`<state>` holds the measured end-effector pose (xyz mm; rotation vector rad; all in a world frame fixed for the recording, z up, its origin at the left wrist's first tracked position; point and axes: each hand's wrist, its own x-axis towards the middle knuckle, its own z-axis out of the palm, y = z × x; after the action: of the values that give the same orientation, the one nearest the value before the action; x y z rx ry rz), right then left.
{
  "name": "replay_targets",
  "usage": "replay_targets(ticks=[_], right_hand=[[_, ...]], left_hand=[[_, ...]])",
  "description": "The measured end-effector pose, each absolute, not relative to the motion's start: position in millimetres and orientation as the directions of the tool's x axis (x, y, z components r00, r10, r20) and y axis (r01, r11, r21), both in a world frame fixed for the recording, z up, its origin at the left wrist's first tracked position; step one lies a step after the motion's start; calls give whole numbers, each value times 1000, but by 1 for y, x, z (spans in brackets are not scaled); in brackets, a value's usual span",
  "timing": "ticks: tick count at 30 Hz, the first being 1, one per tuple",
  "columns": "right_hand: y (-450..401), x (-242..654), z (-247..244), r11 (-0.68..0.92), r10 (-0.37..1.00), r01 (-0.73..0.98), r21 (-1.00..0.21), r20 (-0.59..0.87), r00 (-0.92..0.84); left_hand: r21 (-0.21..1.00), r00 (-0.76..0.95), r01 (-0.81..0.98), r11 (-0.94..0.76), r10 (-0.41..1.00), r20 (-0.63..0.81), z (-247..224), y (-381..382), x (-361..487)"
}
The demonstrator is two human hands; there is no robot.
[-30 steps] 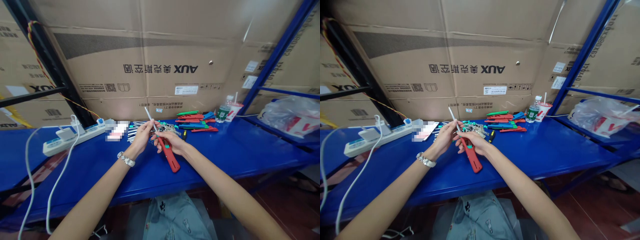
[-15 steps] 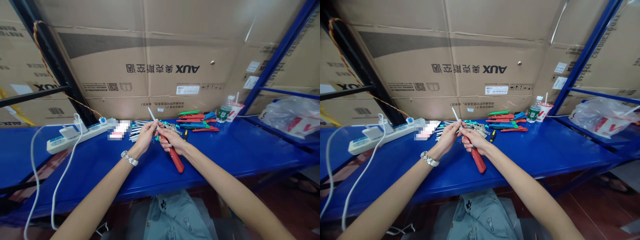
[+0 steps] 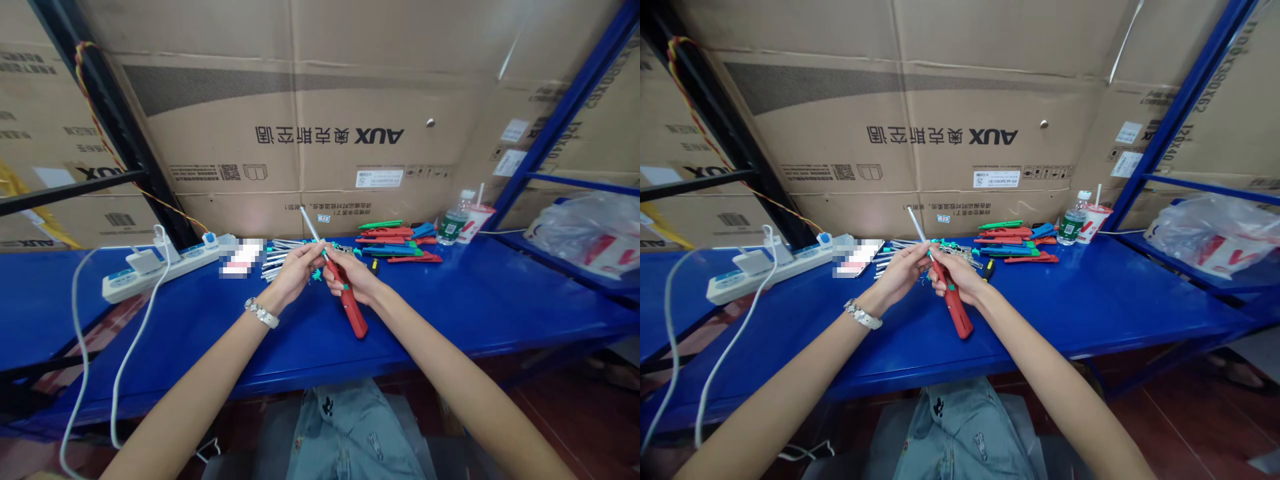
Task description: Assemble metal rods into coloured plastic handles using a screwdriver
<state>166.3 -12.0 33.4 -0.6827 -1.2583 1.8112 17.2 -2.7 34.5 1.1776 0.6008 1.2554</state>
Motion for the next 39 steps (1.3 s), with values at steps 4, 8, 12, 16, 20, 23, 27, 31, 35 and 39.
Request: replay_targets(ticks=[4,8,12,16,20,23,27,31,35,39], right_hand=[[-15,163,32,-169,822,-275,-946,19,-570],[-16,160,32,-145,811,-288,-947,53,-583],[-15,158,31,-152,842,-295,-943,33,-539],[-14,159,30,-190,854,-239,-952,-41,-518],[-16,158,30,-226,831,-169,-960,-99,-548],[-19,157,30,-226,813,-153,-962,-100,-573],[-21,156,30,-230,814,-146,-962,-108,-570],[-21,156,28,-218,812,-140,-966,-100,-575],[-18,158,28,-211,816,-168,-963,-79,-573],[-15,163,28,-221,818,-157,-963,-95,-567]], left_hand=[[864,125,-485,-139,966,225,50,4,12],[796,13,-573,-193,970,244,65,21,13],[706,-84,-680,-197,978,192,67,38,26],[655,29,-756,-20,998,64,67,41,32],[561,300,-772,299,949,-93,76,32,18],[486,333,-807,336,938,-96,83,26,7],[465,335,-821,330,939,-76,83,22,5],[447,292,-843,299,952,-86,84,24,6],[462,258,-845,271,962,-92,88,29,5],[500,253,-824,267,963,-97,86,29,7]])
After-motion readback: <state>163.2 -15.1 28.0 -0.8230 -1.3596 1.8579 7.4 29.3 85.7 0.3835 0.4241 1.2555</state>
